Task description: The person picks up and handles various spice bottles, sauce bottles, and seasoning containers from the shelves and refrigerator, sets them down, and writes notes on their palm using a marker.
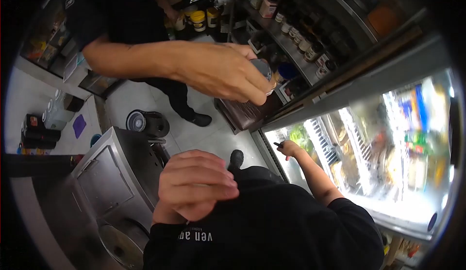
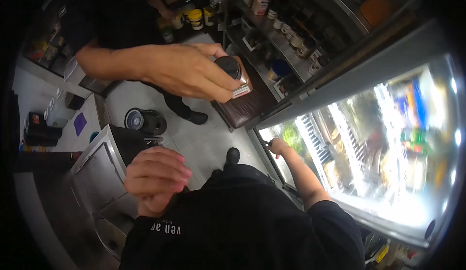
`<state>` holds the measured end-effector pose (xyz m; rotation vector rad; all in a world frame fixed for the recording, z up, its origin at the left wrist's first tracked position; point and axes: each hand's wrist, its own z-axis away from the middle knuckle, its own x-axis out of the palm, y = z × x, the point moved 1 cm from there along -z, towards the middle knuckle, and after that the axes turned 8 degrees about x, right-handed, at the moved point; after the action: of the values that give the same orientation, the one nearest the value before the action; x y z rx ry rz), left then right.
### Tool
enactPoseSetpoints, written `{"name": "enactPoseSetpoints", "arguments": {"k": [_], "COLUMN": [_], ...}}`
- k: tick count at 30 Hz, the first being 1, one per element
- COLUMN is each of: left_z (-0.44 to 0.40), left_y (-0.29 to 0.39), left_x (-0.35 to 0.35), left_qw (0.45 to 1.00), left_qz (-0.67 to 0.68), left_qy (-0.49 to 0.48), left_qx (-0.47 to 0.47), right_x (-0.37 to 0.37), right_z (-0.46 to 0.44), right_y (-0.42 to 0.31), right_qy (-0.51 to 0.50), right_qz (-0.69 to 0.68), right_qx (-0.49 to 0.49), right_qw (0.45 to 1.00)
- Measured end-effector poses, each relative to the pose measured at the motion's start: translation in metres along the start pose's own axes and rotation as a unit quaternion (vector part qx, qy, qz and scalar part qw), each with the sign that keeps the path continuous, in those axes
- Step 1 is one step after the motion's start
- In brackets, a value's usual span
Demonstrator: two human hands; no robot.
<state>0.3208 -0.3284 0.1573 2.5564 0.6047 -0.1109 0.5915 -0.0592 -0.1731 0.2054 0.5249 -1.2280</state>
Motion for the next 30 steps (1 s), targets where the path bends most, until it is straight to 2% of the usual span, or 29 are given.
{"name": "enactPoseSetpoints", "arguments": {"k": [1,4,5,8,10,11,12,13,15,17,18,20,21,23,25,26,27,29,30], "left_z": [0.014,0.059,0.072,0.103,0.115,0.121,0.127,0.131,0.134,0.136,0.137,0.14,0.141,0.144,0.151,0.153,0.156,0.158,0.158], "left_y": [0.003,0.0,-0.002,0.001,0.01,0.017,0.024,0.03,0.044,0.059,0.067,0.085,0.094,0.108,0.119,0.125,0.133,0.146,0.153], "left_x": [0.0,-0.005,-0.007,-0.005,0.001,0.006,0.01,0.016,0.028,0.045,0.054,0.071,0.08,0.106,0.135,0.154,0.17,0.201,0.219], "left_qw": [0.998,0.996,0.997,0.994,0.994,0.995,0.992,0.988,0.989,0.989,0.989,0.989,0.989,0.989,0.989,0.99,0.987,0.984,0.984], "left_qz": [-0.011,-0.024,-0.019,0.015,-0.021,-0.012,0.001,0.014,0.029,0.038,0.034,0.029,0.013,0.025,0.001,0.02,0.02,0.018,0.017], "left_qy": [0.034,0.041,0.04,0.064,0.053,0.047,0.063,0.079,0.063,0.055,0.039,0.021,0.005,-0.022,-0.014,-0.022,-0.015,-0.013,-0.026], "left_qx": [-0.058,-0.073,-0.068,-0.091,-0.09,-0.087,-0.112,-0.135,-0.132,-0.129,-0.138,-0.141,-0.148,-0.144,-0.15,-0.141,-0.158,-0.174,-0.176], "right_x": [0.008,0.045,0.06,0.088,0.079,0.081,0.064,0.063,0.058,0.071,0.081,0.096,0.105,0.119,0.126,0.132,0.135,0.15,0.167], "right_z": [0.011,0.027,0.045,0.102,0.154,0.157,0.197,0.206,0.247,0.248,0.234,0.24,0.242,0.272,0.31,0.331,0.355,0.387,0.371], "right_y": [0.004,0.018,0.02,0.01,-0.009,-0.006,-0.026,-0.03,-0.046,-0.043,-0.033,-0.026,-0.016,0.012,0.058,0.085,0.111,0.183,0.241], "right_qy": [0.005,0.038,0.035,0.112,0.257,0.363,0.405,0.435,0.478,0.486,0.536,0.541,0.539,0.519,0.48,0.491,0.533,0.62,0.551], "right_qz": [-0.01,-0.043,-0.094,-0.184,-0.235,-0.272,-0.278,-0.307,-0.192,-0.241,-0.193,-0.218,-0.245,-0.233,-0.183,-0.142,-0.124,-0.124,-0.465], "right_qx": [0.005,-0.01,-0.016,-0.049,-0.071,-0.127,-0.174,-0.253,-0.278,-0.294,-0.283,-0.291,-0.298,-0.252,-0.265,-0.26,-0.293,-0.282,-0.267], "right_qw": [1.0,0.998,0.995,0.975,0.935,0.882,0.854,0.808,0.811,0.787,0.772,0.758,0.749,0.783,0.816,0.819,0.784,0.721,0.64]}}
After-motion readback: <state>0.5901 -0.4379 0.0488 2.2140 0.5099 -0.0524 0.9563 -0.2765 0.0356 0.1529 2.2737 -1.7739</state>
